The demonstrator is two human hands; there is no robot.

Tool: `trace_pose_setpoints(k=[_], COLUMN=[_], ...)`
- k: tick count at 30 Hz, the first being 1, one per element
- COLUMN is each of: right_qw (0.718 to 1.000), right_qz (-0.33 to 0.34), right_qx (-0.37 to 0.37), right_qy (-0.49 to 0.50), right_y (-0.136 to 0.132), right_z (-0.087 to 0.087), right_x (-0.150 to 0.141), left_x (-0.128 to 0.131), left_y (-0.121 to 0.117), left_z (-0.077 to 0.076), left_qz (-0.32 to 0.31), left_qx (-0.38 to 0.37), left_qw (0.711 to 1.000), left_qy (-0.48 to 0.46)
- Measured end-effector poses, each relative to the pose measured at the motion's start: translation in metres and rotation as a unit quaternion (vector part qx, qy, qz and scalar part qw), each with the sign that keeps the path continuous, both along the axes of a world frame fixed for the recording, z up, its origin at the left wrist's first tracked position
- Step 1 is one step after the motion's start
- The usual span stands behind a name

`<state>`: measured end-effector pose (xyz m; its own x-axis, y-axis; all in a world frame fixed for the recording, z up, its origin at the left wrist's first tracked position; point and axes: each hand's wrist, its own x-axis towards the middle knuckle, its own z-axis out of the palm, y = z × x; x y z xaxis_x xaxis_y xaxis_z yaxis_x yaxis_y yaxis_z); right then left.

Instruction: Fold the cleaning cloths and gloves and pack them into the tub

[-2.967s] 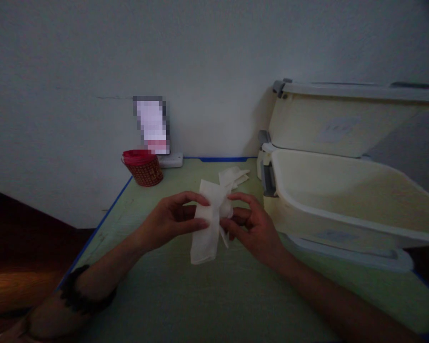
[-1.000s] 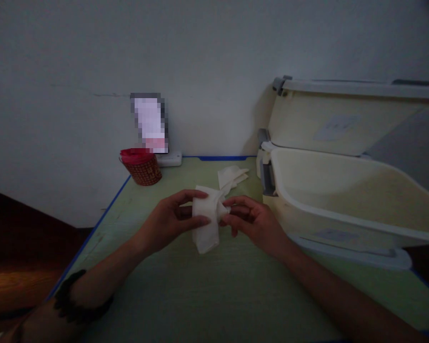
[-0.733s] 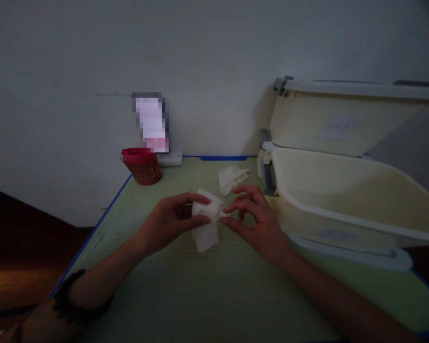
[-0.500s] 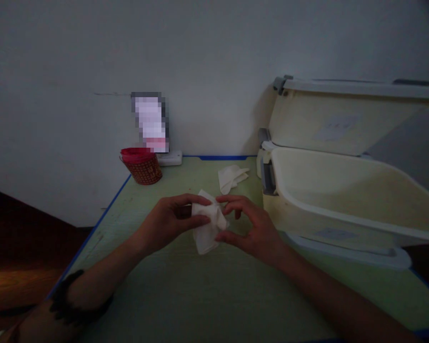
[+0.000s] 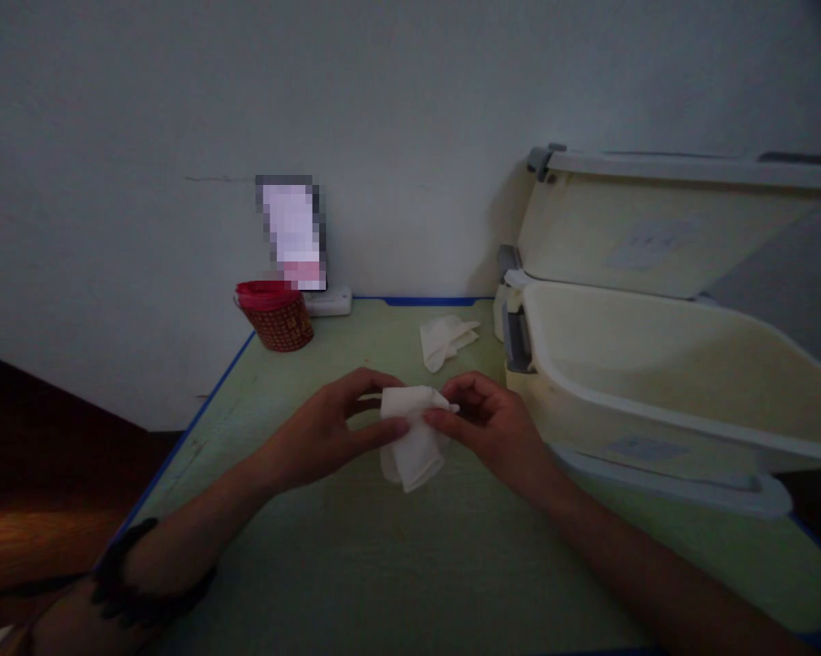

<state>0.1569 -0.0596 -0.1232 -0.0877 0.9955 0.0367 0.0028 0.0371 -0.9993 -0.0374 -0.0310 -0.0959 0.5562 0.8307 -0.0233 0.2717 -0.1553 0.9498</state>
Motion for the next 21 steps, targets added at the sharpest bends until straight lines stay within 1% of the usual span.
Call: trace_pose_setpoints(k=[3, 7, 8, 10, 11, 12, 14, 16, 18, 19, 21], right_qw=[0.995, 0.978, 0.976, 0.981, 0.985, 0.988, 0.986, 0.965, 0.934, 0.921, 0.905], right_qz=[0.009, 0.041, 0.049, 0.068, 0.076, 0.080, 0.070, 0.042, 0.016, 0.010, 0.003], right_qx=[-0.075, -0.158, -0.170, -0.169, -0.151, -0.127, -0.060, 0.022, 0.099, 0.133, 0.181], right_qy=[0.071, 0.134, 0.130, 0.074, 0.029, -0.022, -0.138, -0.257, -0.343, -0.367, -0.386], right_y=[0.002, 0.003, 0.003, 0.003, 0.003, 0.003, 0.003, 0.003, 0.003, 0.003, 0.003], right_z=[0.003, 0.004, 0.003, 0.001, -0.001, -0.003, -0.007, -0.010, -0.012, -0.013, -0.013], right_x=[0.001, 0.003, 0.004, 0.005, 0.005, 0.005, 0.005, 0.005, 0.006, 0.006, 0.008], left_x=[0.002, 0.001, 0.001, -0.001, -0.001, -0.002, -0.002, -0.003, -0.003, -0.003, -0.003], left_y=[0.001, 0.004, 0.005, 0.008, 0.009, 0.010, 0.011, 0.011, 0.010, 0.010, 0.008], left_z=[0.001, 0.001, 0.000, -0.003, -0.006, -0.008, -0.012, -0.014, -0.015, -0.015, -0.013], left_qz=[0.002, 0.000, -0.007, -0.021, -0.025, -0.029, -0.037, -0.035, -0.022, -0.016, -0.013], left_qx=[-0.067, -0.164, -0.188, -0.213, -0.203, -0.179, -0.098, 0.005, 0.098, 0.133, 0.175], left_qw=[0.997, 0.986, 0.982, 0.977, 0.979, 0.982, 0.988, 0.984, 0.972, 0.967, 0.962], left_qy=[-0.034, -0.036, -0.030, -0.004, 0.018, 0.045, 0.110, 0.177, 0.213, 0.217, 0.210])
